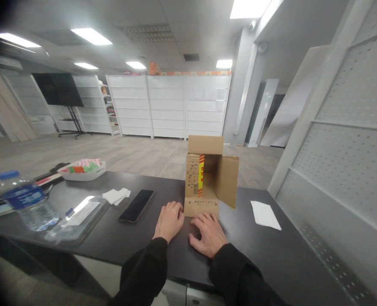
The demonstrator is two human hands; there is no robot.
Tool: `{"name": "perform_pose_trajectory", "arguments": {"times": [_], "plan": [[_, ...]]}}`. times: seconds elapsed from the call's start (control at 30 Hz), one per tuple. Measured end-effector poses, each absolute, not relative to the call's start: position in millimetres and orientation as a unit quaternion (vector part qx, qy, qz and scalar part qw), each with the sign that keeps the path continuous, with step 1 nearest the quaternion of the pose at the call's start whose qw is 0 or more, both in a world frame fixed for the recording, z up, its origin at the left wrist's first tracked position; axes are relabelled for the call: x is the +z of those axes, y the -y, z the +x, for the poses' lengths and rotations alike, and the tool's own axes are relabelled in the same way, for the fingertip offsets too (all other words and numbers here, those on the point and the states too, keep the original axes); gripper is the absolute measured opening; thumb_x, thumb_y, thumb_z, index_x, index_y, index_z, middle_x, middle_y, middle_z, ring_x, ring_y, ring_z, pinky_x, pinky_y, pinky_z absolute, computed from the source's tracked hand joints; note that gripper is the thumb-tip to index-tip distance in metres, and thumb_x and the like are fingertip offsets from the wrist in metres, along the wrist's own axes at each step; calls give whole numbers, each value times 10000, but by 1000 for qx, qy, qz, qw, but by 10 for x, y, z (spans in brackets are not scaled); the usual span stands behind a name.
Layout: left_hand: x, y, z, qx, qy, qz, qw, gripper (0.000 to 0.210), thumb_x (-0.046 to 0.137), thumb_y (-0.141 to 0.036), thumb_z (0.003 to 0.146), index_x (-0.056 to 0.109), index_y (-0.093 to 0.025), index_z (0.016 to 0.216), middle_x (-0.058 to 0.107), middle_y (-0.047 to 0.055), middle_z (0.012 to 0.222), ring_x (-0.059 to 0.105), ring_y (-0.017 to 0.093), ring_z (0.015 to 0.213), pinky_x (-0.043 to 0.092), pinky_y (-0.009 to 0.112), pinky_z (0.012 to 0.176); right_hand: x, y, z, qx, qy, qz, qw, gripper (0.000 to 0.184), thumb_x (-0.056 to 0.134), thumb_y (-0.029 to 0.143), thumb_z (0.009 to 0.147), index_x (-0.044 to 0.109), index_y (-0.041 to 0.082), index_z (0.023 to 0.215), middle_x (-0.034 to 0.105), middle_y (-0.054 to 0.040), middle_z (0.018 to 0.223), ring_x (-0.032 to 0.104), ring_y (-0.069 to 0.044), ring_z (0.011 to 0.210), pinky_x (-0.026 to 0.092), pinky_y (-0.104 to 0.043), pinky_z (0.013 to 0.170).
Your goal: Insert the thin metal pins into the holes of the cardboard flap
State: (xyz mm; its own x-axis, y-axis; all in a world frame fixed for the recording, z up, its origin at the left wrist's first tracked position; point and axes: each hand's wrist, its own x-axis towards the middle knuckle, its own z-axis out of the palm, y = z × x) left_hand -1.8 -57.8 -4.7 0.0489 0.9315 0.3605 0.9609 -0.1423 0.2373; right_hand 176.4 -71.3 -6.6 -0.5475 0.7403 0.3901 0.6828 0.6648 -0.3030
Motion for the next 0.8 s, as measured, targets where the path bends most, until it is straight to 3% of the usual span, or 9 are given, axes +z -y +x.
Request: {"name": "perform_pose_trajectory", "arguments": {"times": [0.8], "plan": [[-40, 572, -20, -211, 655, -725, 28, 113, 480, -163, 871, 582, -211, 885, 618, 49, 965, 533, 208, 973, 349, 353, 842, -73, 713, 1762, 52, 883, -391, 254, 187, 580, 246, 808, 646, 208, 979, 681, -76, 1023, 561, -239, 972, 371, -394, 876]]}}
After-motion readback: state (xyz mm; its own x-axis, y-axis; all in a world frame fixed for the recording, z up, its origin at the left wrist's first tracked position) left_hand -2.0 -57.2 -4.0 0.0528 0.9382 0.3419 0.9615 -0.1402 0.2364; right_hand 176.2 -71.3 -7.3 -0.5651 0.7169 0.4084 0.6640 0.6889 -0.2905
